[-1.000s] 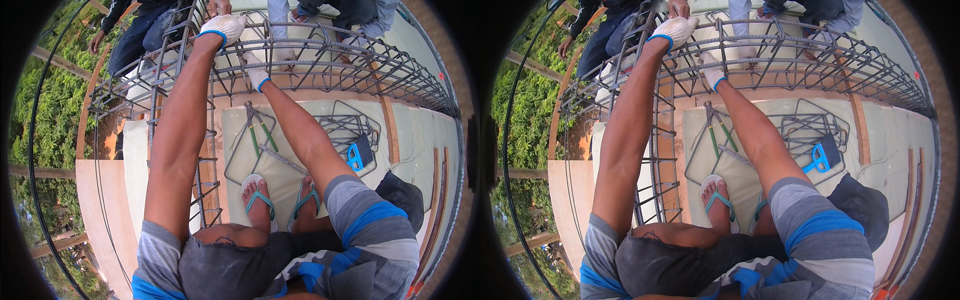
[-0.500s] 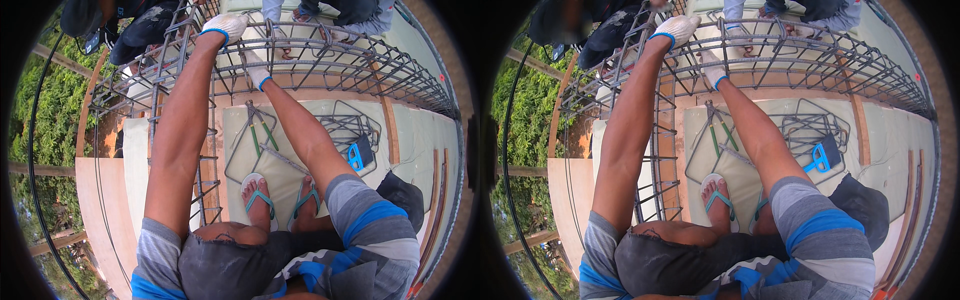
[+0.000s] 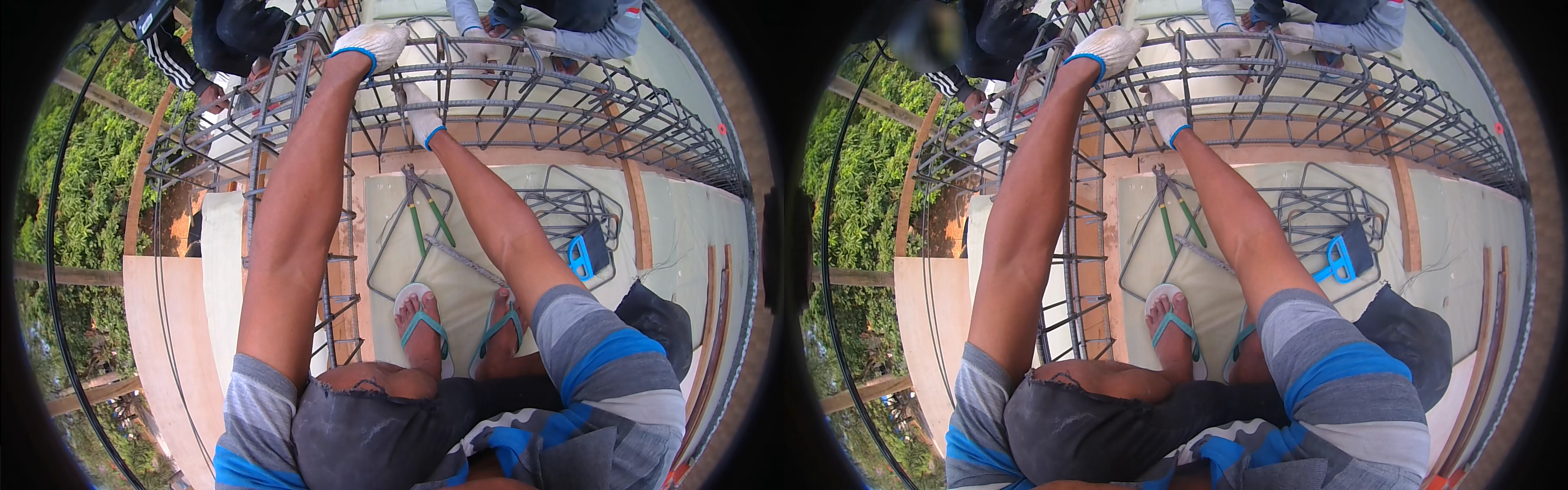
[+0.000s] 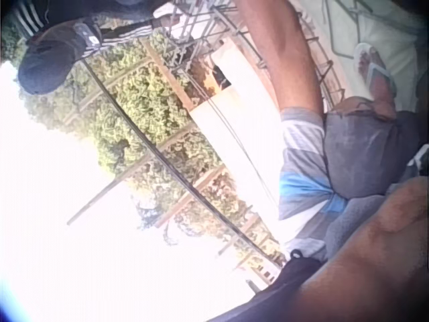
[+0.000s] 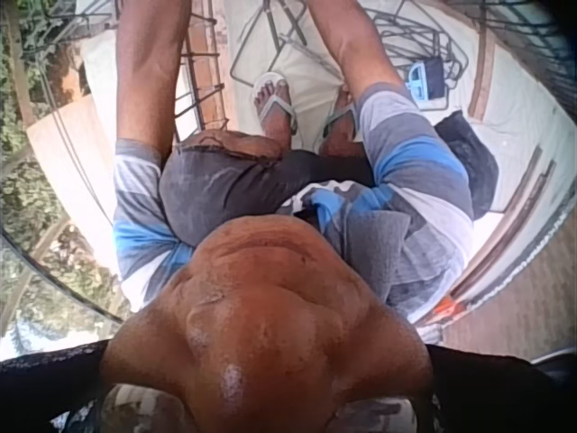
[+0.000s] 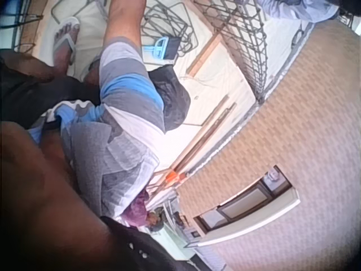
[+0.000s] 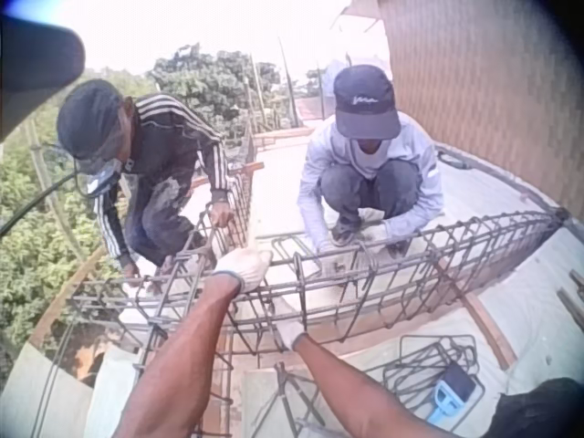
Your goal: The person uses pliers to twist wire ties around intersecting rebar rods, securing a grid-like rebar cage. They repeatedly pick up wire ties, wrap them around intersections, and twist them tight while working alongside other workers on a construction site.
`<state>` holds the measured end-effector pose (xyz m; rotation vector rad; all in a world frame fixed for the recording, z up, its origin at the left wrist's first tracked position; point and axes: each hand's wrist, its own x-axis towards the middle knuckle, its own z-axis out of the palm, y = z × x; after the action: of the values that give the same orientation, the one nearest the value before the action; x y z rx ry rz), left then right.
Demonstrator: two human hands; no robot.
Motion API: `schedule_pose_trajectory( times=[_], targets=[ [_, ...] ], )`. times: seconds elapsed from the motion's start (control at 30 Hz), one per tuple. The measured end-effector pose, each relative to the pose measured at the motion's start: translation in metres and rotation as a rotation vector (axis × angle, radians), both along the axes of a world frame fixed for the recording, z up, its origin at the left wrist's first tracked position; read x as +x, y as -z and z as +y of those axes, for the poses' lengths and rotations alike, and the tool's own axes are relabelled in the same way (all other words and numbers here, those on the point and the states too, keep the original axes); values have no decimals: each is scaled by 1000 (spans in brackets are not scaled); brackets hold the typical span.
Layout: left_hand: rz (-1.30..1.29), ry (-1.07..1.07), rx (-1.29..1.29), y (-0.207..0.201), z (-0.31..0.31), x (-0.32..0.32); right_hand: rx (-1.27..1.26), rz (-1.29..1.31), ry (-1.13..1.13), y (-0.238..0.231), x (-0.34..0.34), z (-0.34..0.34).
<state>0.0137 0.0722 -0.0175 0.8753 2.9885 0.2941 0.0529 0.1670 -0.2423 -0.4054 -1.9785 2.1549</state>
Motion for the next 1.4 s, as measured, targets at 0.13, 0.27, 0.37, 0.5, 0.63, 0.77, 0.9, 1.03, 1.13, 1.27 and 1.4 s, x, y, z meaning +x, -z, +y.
schedule_pose_trajectory(
  times=[0.13,0.27,0.37,0.5,0.63,0.77,0.9,1.03,1.13,1.27,1.4],
  targets=[
    [3,34,-9,0,0,-3,63,84,14,5,0,0],
    [10,52,75,2,2,1,156,127,25,8,-1,6],
    [-1,-20,18,7,-4,-5,14,24,14,-4,4,-8],
    [74,126,79,14,-1,-18,-45,81,11,1,-1,0],
    [190,248,-146,6,-5,-5,-133,9,-19,-1,6,-4],
    [201,242,-164,5,3,-10,230,-72,13,3,-7,9],
    [179,228,-151,5,0,-5,94,35,8,7,1,-4],
    [90,143,-95,8,0,-12,293,64,-15,8,1,-4],
    [4,66,-25,10,-2,-14,340,27,-23,7,4,-6],
    [-36,18,-28,5,1,-9,383,50,5,13,8,-8],
    [16,73,35,2,1,-2,590,51,0,19,2,2]
  ],
)
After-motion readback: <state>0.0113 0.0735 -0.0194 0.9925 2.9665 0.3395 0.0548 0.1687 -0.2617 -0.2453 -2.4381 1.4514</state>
